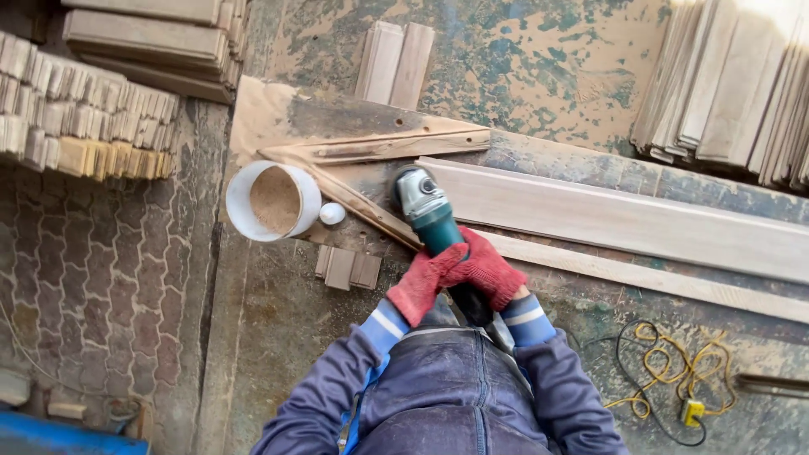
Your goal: Sanding a wooden board using a hand-held angle grinder with a sanding disc attachment.
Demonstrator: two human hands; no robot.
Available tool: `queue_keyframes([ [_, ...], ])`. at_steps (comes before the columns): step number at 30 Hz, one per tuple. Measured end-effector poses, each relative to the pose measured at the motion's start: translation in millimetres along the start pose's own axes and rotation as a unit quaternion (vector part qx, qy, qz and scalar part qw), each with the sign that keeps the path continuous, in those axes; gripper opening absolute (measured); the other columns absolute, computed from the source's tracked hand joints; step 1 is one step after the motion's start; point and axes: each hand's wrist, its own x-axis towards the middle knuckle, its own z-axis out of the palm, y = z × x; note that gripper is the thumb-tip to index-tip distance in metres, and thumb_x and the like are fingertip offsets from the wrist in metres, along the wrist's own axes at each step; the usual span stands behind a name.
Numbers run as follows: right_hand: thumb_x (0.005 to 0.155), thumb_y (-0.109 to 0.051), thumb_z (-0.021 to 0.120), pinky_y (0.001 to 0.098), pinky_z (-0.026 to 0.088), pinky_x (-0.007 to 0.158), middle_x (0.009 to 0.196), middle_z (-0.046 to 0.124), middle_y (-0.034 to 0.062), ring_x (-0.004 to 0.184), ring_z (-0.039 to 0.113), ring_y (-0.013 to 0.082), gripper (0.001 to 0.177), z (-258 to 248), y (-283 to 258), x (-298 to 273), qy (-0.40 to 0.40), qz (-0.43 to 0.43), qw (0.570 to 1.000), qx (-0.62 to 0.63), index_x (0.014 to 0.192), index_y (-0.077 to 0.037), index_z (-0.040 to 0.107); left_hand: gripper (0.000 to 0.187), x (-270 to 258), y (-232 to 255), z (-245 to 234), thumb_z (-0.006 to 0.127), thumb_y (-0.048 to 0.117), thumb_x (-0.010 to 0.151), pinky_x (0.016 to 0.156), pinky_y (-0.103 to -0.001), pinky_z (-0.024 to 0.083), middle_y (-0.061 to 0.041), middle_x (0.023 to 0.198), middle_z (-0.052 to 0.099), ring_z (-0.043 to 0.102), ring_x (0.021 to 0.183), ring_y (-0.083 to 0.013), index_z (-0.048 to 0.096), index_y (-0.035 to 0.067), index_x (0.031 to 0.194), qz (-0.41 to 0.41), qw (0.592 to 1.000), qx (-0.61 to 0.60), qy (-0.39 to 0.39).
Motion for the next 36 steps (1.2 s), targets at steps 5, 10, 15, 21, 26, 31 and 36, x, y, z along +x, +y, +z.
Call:
queue_keyframes([
  [5, 0.045, -0.021, 0.097, 0.0395, 0.056, 0.086, 0.094, 0.072, 0.0118, 0.092, 0.068, 0.0268, 0.078, -19.6, -8.1, -38.8, 0.012, -0.015, 0.992, 0.125, 0.118, -0.017, 0.072, 0.071, -36.2, 47.8, 5.9, 0.083, 0.014, 0.086, 0.114, -0.044, 0.047, -0.027, 0.139, 0.06, 0.058, 0.132, -0.0337, 0.05, -0.003, 0.146, -0.048, 0.963, 0.036, -0.263],
  [10, 0.035, -0.01, 0.102, 0.038, 0.059, 0.078, 0.093, 0.075, 0.0131, 0.088, 0.071, 0.024, 0.086, -76.8, 60.4, -101.2, 0.099, -0.093, 0.946, 0.293, 0.116, -0.012, 0.073, 0.115, -85.6, 103.3, 94.6, 0.1, 0.033, 0.056, 0.126, -0.047, 0.029, -0.009, 0.155, 0.054, 0.038, 0.15, -0.0323, 0.045, 0.019, 0.156, -0.003, 0.768, 0.495, -0.406],
  [15, 0.043, 0.006, 0.089, 0.0477, 0.062, 0.061, 0.079, 0.071, 0.0268, 0.069, 0.075, 0.0407, 0.069, -105.1, 142.2, -174.5, 0.257, -0.12, 0.802, 0.526, 0.108, -0.001, 0.065, 0.089, 27.3, 41.2, 175.5, 0.073, 0.063, 0.079, 0.123, -0.052, 0.037, 0.011, 0.169, 0.03, 0.034, 0.153, -0.0218, 0.037, 0.042, 0.158, 0.152, 0.567, 0.787, -0.191],
  [21, 0.066, 0.005, 0.078, 0.0468, 0.058, 0.075, 0.103, 0.068, 0.0204, 0.083, 0.068, 0.0356, 0.085, -97.6, 240.3, -265.4, 0.294, -0.316, 0.65, 0.625, 0.144, -0.003, 0.044, 0.11, 89.9, -60.7, 304.3, 0.08, 0.06, 0.066, 0.119, -0.059, 0.019, -0.024, 0.155, 0.04, 0.033, 0.143, -0.0453, 0.041, 0.001, 0.15, 0.552, 0.338, 0.712, -0.273],
  [26, 0.063, 0.003, 0.076, 0.0507, 0.058, 0.073, 0.103, 0.07, 0.0247, 0.082, 0.07, 0.0383, 0.089, -83.7, 328.5, -304.4, 0.396, -0.33, 0.595, 0.617, 0.145, -0.004, 0.045, 0.157, 104.1, -101.2, 391.4, 0.086, 0.082, 0.043, 0.117, -0.073, 0.003, -0.029, 0.166, 0.019, 0.011, 0.154, -0.0481, 0.019, 0.005, 0.162, 0.442, 0.256, 0.813, -0.277],
  [31, 0.063, 0.0, 0.078, 0.0467, 0.057, 0.071, 0.099, 0.071, 0.025, 0.081, 0.071, 0.0372, 0.089, -114.6, 376.4, -332.0, 0.43, -0.308, 0.581, 0.619, 0.146, -0.008, 0.047, 0.164, 71.7, -91.6, 442.9, 0.097, 0.076, 0.034, 0.107, -0.064, 0.033, -0.017, 0.151, 0.039, 0.044, 0.13, -0.0379, 0.017, 0.018, 0.165, 0.355, 0.225, 0.871, -0.253],
  [36, 0.061, 0.001, 0.078, 0.05, 0.057, 0.072, 0.098, 0.071, 0.0257, 0.079, 0.071, 0.0389, 0.087, -156.6, 405.1, -346.6, 0.437, -0.287, 0.572, 0.632, 0.143, -0.006, 0.047, 0.103, 65.1, -56.0, 480.6, 0.105, 0.019, 0.047, 0.105, -0.048, 0.053, -0.018, 0.114, 0.065, 0.066, 0.108, -0.0375, 0.043, 0.008, 0.129, 0.247, 0.515, 0.804, -0.163],
])
